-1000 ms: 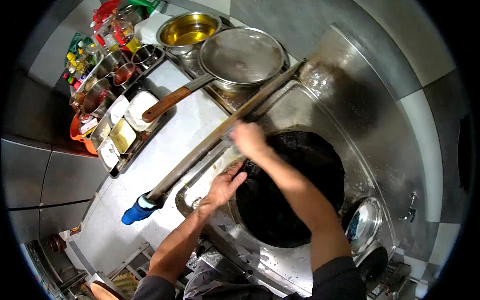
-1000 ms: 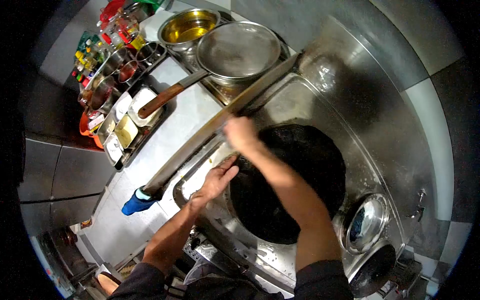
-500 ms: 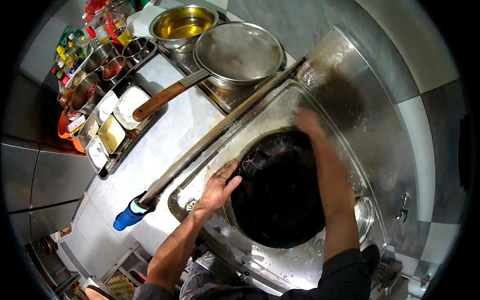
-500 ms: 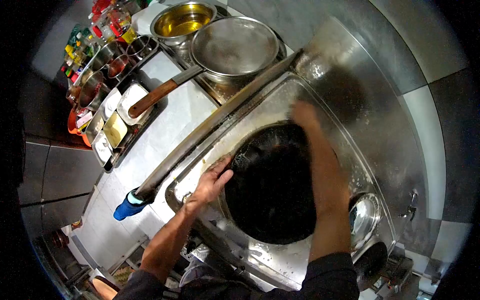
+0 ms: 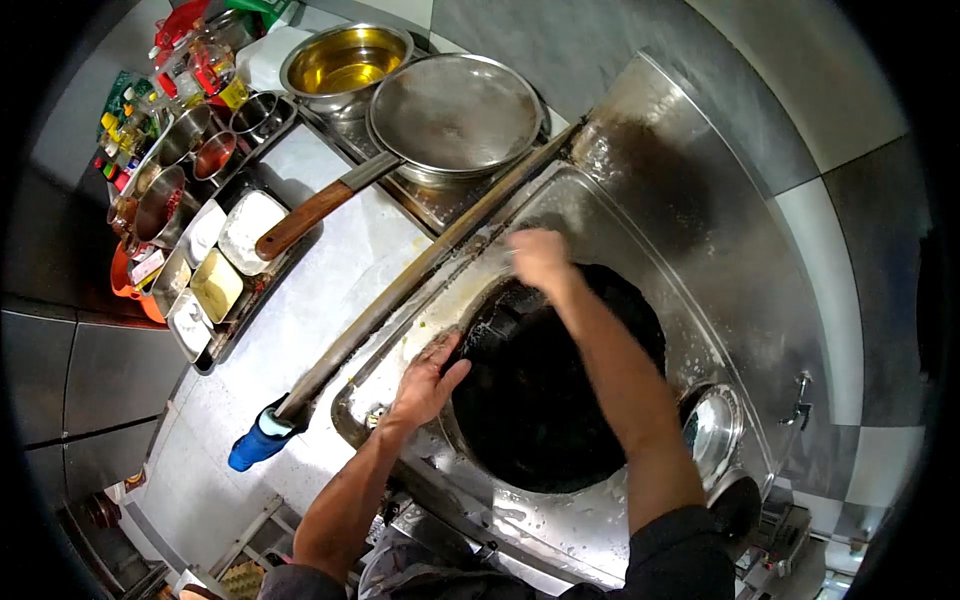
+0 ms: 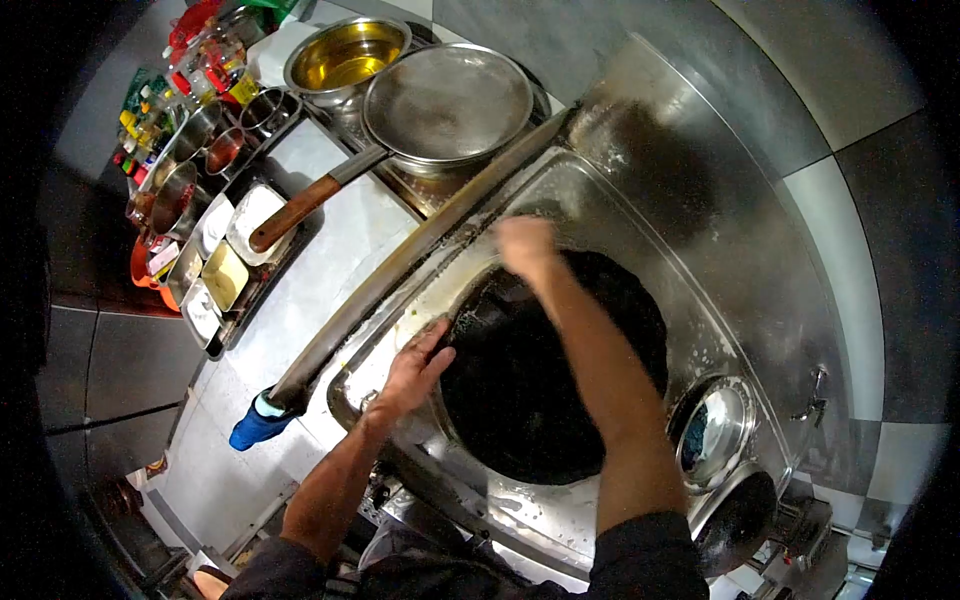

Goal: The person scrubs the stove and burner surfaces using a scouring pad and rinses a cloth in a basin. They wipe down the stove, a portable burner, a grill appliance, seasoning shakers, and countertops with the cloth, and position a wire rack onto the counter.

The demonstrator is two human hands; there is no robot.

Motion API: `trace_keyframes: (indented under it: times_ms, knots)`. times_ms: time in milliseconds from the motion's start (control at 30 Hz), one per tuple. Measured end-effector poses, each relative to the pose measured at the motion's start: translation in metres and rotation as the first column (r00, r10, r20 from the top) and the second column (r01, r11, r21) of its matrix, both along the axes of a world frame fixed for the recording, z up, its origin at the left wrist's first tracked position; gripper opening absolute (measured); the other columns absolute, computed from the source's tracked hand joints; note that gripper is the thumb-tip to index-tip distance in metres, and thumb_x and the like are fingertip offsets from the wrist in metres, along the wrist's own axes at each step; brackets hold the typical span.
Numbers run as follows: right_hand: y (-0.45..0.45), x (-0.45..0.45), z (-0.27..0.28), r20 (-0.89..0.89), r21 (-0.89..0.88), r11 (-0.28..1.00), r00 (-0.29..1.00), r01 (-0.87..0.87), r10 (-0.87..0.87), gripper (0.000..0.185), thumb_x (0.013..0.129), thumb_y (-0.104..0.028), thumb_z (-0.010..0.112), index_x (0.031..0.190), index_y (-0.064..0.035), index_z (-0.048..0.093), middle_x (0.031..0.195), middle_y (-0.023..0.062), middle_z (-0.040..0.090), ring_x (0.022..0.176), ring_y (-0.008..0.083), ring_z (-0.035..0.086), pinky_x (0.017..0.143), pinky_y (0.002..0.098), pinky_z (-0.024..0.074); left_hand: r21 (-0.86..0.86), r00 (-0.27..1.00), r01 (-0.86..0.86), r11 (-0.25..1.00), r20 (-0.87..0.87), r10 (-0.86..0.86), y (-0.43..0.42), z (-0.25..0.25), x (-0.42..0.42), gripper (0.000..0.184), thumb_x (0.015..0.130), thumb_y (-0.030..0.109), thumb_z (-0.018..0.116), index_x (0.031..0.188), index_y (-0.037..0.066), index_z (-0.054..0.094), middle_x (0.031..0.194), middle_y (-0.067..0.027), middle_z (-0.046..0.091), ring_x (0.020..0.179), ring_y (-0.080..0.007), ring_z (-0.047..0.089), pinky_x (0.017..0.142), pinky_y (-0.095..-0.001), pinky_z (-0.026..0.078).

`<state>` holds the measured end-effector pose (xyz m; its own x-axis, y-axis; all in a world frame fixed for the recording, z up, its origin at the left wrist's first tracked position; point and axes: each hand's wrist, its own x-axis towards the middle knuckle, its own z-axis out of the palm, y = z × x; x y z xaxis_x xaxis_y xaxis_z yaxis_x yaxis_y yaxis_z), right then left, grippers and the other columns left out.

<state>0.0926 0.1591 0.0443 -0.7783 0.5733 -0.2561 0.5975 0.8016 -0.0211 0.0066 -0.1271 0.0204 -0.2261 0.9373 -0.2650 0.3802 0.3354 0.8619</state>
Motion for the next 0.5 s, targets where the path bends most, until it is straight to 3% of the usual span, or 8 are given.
trace_keyframes:
  times_ms: [67,133,167,200,233,300,400,500]
  knots:
    - [-0.059,-0.041,-0.006,0.062,-0.069,0.984,0.983,-0.166,0.17,0.02,0.087,-0.012,0.055,0.089,-0.0063,0.074,0.092,0.0173,0.073,0.083,0.0323,0.072,0.077,0.046,0.0576,0.043,1.0,0.003,0.999,0.029,-0.005,-0.001,-0.005,0.001,0.056,0.103,0.033,0.053,0.15,0.007,0.04,0.157,-0.0153,0.037,0.148,-0.0286,0.03,0.121,-0.0356,0.022]
    - [-0.092,-0.05,-0.011,-0.035,-0.122,0.984,0.991,-0.132,0.129,0.018,0.086,-0.012,0.056,0.085,-0.0085,0.074,0.092,0.0146,0.074,0.083,0.0312,0.073,0.077,0.0446,0.0586,-0.036,0.999,-0.01,0.999,0.047,0.011,0.002,0.001,0.0,0.056,0.103,0.034,0.052,0.15,0.006,0.04,0.156,-0.0151,0.038,0.148,-0.0283,0.029,0.122,-0.0359,0.021]
    - [-0.072,-0.048,-0.036,0.005,-0.108,0.982,0.988,-0.155,0.156,0.019,0.086,-0.016,0.058,0.087,-0.0088,0.075,0.093,0.0153,0.074,0.084,0.0309,0.073,0.077,0.0446,0.0591,-0.019,0.998,-0.005,1.0,0.059,0.006,0.003,-0.001,-0.002,0.056,0.103,0.035,0.052,0.15,0.006,0.041,0.156,-0.0153,0.038,0.148,-0.0284,0.029,0.122,-0.036,0.021]
    - [-0.05,-0.04,-0.013,0.065,-0.034,0.984,0.982,-0.176,0.178,0.019,0.088,-0.019,0.059,0.09,-0.009,0.076,0.096,0.0177,0.073,0.085,0.031,0.073,0.077,0.0442,0.0591,-0.022,0.998,-0.006,1.0,0.06,0.007,0.003,-0.002,-0.003,0.056,0.103,0.035,0.052,0.15,0.006,0.041,0.156,-0.0153,0.038,0.148,-0.0284,0.029,0.122,-0.036,0.021]
    - [-0.022,-0.027,-0.011,0.094,0.037,0.999,0.995,0.023,-0.026,0.021,0.088,-0.021,0.06,0.09,-0.009,0.076,0.096,0.0172,0.073,0.084,0.0317,0.073,0.074,0.0436,0.0587,0.01,0.998,0.001,1.0,0.065,-0.001,0.002,-0.001,-0.003,0.056,0.103,0.035,0.052,0.15,0.005,0.041,0.156,-0.0154,0.038,0.148,-0.0284,0.03,0.122,-0.0359,0.021]
    - [0.039,0.019,-0.031,-0.129,0.178,0.984,0.991,-0.006,0.029,0.024,0.089,-0.021,0.057,0.086,-0.0078,0.077,0.089,0.0158,0.074,0.081,0.0315,0.072,0.071,0.0442,0.0572,0.022,0.999,0.003,1.0,0.049,-0.004,0.001,0.003,-0.004,0.056,0.103,0.034,0.052,0.149,0.005,0.041,0.156,-0.0155,0.039,0.148,-0.0285,0.03,0.121,-0.0359,0.021]
    - [-0.006,-0.01,0.002,0.098,0.02,0.998,0.993,-0.066,0.064,0.023,0.088,-0.016,0.056,0.084,-0.0071,0.076,0.087,0.0164,0.073,0.08,0.0308,0.072,0.073,0.0451,0.0573,0.029,1.0,0.002,1.0,0.027,-0.003,0.0,-0.002,-0.003,0.055,0.103,0.033,0.052,0.149,0.004,0.042,0.156,-0.0156,0.039,0.147,-0.0288,0.031,0.121,-0.0361,0.022]
    - [-0.078,-0.047,-0.004,0.017,-0.019,0.983,0.983,-0.182,0.183,0.019,0.085,-0.015,0.059,0.086,-0.0075,0.076,0.087,0.0169,0.073,0.081,0.03,0.073,0.077,0.0433,0.0584,0.032,0.999,-0.019,0.999,0.044,0.018,-0.002,-0.008,-0.001,0.055,0.102,0.034,0.053,0.148,0.004,0.043,0.154,-0.0158,0.041,0.146,-0.0293,0.033,0.12,-0.0359,0.024]
